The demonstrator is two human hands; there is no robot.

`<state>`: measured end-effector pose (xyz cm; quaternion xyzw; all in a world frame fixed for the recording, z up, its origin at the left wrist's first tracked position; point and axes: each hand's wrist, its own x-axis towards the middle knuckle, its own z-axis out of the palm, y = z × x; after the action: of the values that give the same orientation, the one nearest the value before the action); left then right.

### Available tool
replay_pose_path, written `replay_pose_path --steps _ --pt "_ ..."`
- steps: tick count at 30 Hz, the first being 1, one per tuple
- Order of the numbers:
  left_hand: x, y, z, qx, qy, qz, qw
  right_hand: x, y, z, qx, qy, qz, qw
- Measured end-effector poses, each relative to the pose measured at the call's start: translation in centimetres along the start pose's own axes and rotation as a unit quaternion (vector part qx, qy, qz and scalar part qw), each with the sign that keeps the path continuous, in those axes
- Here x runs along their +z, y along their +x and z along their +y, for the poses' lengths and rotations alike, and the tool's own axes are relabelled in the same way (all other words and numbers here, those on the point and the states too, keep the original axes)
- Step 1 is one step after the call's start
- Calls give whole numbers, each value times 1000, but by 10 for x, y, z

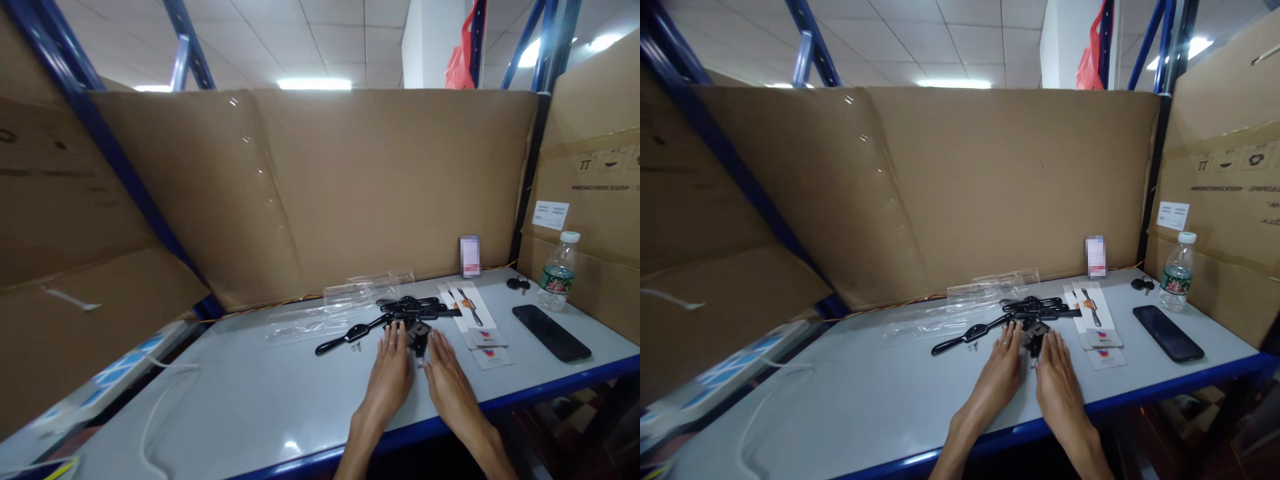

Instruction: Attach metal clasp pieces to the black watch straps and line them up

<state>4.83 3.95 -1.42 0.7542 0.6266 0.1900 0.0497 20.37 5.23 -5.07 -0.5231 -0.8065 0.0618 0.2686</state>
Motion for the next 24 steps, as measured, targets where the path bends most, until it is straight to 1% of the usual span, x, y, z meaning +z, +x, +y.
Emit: replay_pose_path --steps 2,3,5,7,9,11,13,15,19,21,24 --pt "-11 -5 -12 -18 -26 62 998 -5 4 2 26 -6 12 1000" --pt "-17 -9 -20 -43 -38 99 993 -11 3 0 26 -7 7 1000" --pt "-29 -18 -40 -94 -41 148 984 -22 -1 -6 -3 7 -27 1000" --pt "-37 -25 -58 -107 -25 179 978 -30 -5 -14 -59 32 -74 995" --pt "-39 -31 -71 -82 -19 172 981 -32 -7 -21 -100 49 -102 988" --pt "-36 -34 -76 -54 -18 149 987 -28 -3 -24 -103 47 -104 988" --pt "-29 -36 -74 -46 -17 137 989 -21 3 -25 -75 31 -87 993" --pt "-24 -35 -68 -41 -29 128 990 -15 9 -24 -39 10 -60 997" --pt "-24 -28 -54 -9 -71 101 992 -14 16 -20 6 -15 -10 1000" --pt "-25 -24 -55 -9 -66 112 992 -18 20 -18 33 -29 -16 999" --pt "-20 -20 -66 -31 -32 142 989 -25 32 -20 71 -48 -67 994"
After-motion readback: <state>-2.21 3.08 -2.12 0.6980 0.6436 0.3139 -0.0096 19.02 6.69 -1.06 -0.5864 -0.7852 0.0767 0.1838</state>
